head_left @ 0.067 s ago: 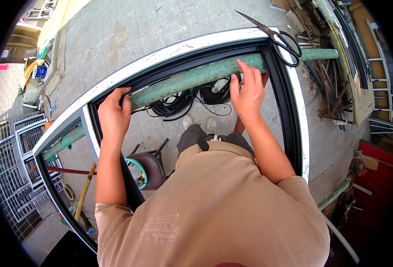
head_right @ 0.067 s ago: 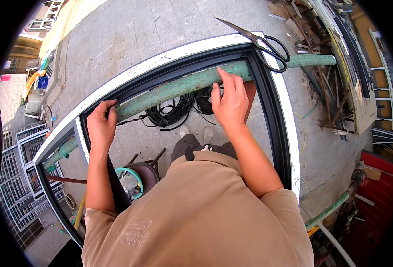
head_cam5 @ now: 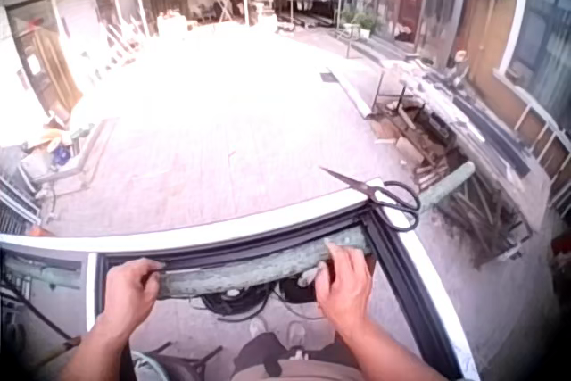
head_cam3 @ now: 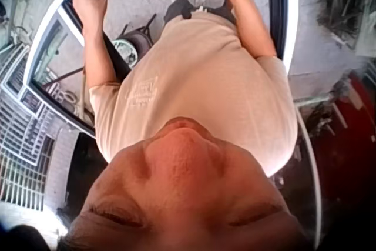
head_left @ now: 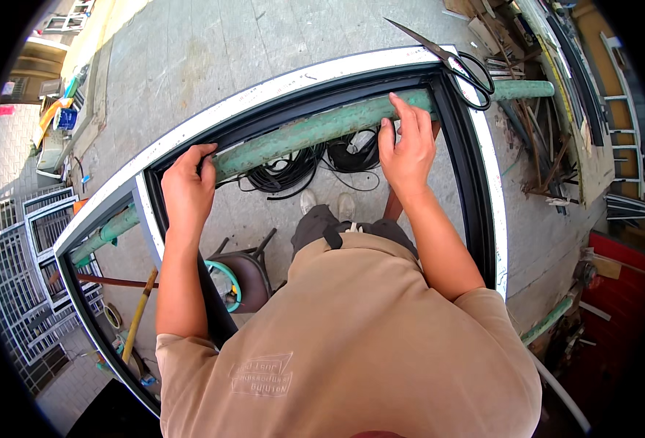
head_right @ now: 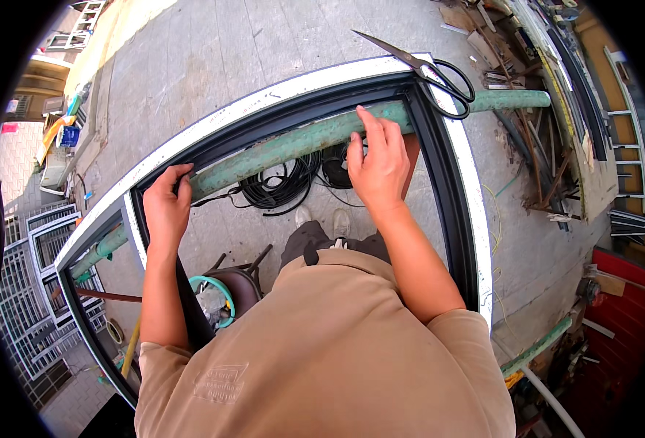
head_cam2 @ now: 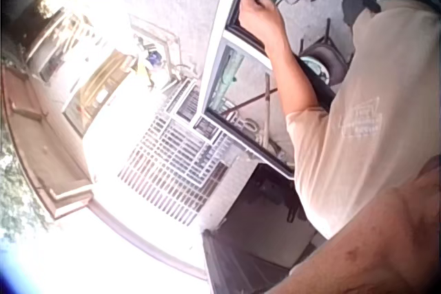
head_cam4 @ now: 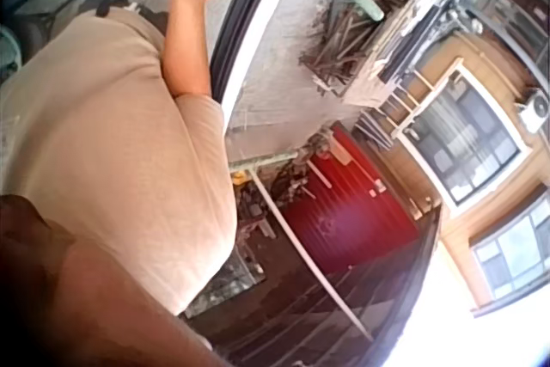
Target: The person installs a black rubber seal into the frame of a window using scissors to cut the material to length.
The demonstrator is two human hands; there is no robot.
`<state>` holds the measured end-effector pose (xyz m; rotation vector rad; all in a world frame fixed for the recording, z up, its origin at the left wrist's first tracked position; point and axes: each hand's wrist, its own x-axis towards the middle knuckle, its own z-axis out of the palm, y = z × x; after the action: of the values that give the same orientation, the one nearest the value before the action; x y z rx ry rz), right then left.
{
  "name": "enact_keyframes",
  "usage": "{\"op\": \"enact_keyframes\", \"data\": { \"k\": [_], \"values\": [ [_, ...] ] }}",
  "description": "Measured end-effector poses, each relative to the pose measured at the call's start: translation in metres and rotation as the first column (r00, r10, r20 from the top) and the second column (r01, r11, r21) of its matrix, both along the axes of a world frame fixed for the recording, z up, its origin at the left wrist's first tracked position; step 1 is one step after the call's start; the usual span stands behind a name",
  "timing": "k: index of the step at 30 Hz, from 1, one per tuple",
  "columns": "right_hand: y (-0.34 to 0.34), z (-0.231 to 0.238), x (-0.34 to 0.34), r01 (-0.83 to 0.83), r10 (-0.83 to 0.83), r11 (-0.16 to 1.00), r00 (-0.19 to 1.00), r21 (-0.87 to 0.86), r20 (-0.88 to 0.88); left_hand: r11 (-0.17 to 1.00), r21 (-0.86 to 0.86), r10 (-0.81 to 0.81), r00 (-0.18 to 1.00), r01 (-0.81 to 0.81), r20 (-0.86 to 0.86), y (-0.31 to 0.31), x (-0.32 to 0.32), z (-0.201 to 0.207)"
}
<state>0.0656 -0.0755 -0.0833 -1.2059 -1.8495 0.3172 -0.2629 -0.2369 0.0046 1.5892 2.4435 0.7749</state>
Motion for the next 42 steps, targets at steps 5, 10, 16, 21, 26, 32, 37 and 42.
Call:
{"op": "enact_keyframes", "data": {
  "k": [5,10,16,21,26,32,37,42],
  "values": [
    [0.018,0.006,0.003,0.023,-0.049,0.991,0.977,0.129,0.208,0.995,0.061,-0.073,0.993,0.079,-0.092,0.0,-0.004,-0.012],
    [0.022,0.01,0.004,0.002,-0.037,0.989,0.971,0.145,0.238,0.996,0.038,-0.073,0.991,0.078,-0.109,0.001,-0.002,-0.012],
    [0.028,0.016,0.005,-0.048,0.002,0.991,0.942,0.128,0.335,0.997,0.044,-0.053,0.995,0.057,-0.089,0.001,-0.002,-0.011],
    [0.021,0.017,0.006,0.01,-0.039,0.997,0.925,0.079,0.378,0.998,0.023,-0.05,0.996,0.052,-0.069,0.003,-0.001,-0.008],
    [0.025,0.014,0.009,0.008,-0.022,0.999,0.926,0.037,0.376,0.996,0.027,-0.078,0.995,0.08,-0.062,0.001,-0.005,-0.008],
    [0.016,0.013,0.012,0.102,-0.088,0.995,0.929,-0.021,0.361,0.996,-0.014,-0.086,0.996,0.086,-0.028,0.001,-0.004,-0.004],
    [0.023,0.015,0.014,0.105,-0.074,0.992,0.926,-0.064,0.369,0.995,0.011,-0.101,0.994,0.101,-0.048,0.0,-0.007,-0.007],
    [0.018,0.016,0.012,0.196,-0.115,0.966,0.91,-0.167,0.399,0.996,0.004,-0.086,0.996,0.086,-0.011,0.001,-0.007,-0.005]
  ]
}}
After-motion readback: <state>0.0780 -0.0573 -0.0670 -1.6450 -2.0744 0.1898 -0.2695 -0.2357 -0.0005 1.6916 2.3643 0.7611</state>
